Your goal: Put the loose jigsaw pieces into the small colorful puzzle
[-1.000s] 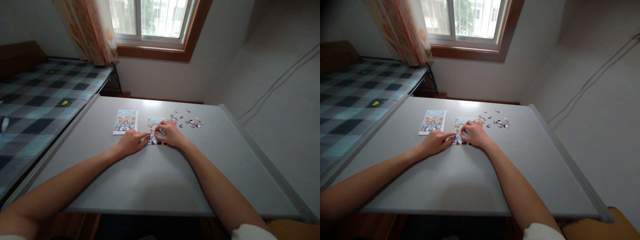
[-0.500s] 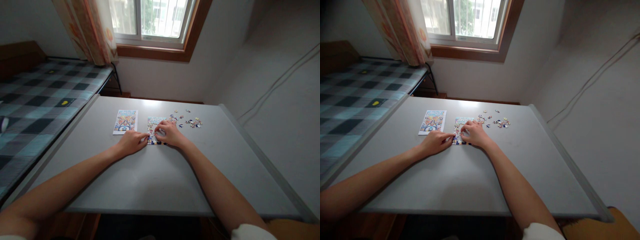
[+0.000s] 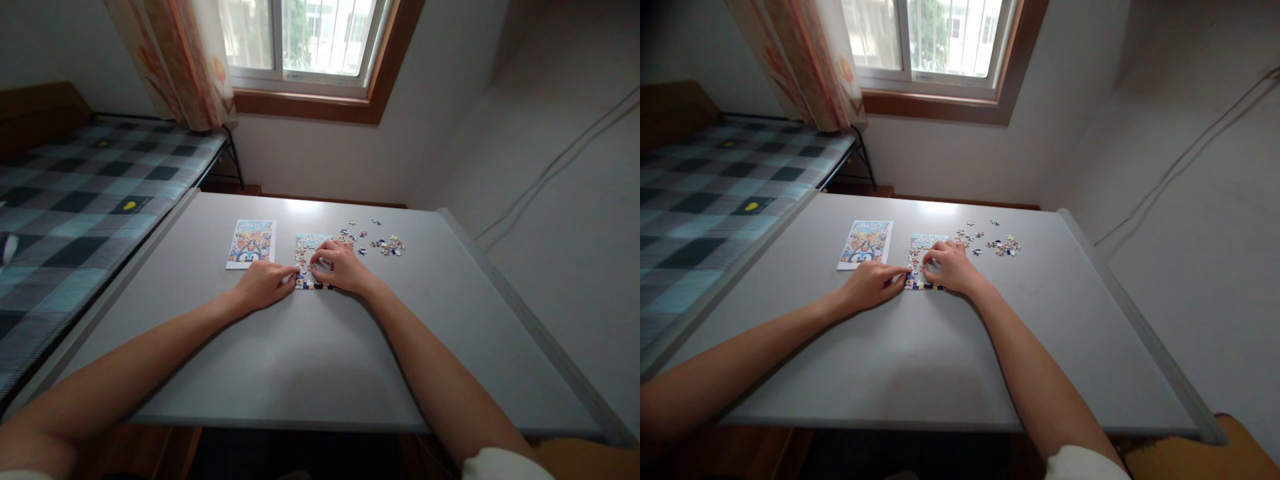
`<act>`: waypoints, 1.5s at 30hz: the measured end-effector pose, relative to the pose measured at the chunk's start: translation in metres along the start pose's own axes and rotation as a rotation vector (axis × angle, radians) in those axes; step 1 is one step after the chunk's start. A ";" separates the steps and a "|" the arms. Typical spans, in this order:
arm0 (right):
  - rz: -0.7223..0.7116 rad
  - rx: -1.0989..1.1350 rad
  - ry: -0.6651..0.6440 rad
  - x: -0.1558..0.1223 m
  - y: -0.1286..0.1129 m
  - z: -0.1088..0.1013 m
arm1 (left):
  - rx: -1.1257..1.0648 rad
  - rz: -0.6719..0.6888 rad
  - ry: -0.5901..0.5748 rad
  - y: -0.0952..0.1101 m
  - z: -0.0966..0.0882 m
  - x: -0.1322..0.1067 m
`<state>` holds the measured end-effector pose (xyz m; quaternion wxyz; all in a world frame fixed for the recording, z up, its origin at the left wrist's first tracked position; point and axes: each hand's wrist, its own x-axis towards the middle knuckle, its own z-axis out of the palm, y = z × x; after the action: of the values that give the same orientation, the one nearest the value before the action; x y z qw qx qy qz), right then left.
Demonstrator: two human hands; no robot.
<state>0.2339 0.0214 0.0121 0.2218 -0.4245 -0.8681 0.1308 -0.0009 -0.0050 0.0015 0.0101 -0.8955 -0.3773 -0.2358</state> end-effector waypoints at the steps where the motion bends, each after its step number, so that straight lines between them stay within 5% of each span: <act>1: 0.000 0.002 0.000 0.000 0.000 0.000 | 0.001 -0.001 -0.002 0.000 0.000 0.000; 45: 0.044 -0.030 0.004 0.000 -0.003 -0.002 | -0.012 -0.008 -0.019 0.001 -0.002 0.001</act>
<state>0.2331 0.0202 0.0150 0.2141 -0.4468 -0.8600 0.1220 -0.0006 -0.0060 0.0042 0.0000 -0.8962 -0.3795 -0.2296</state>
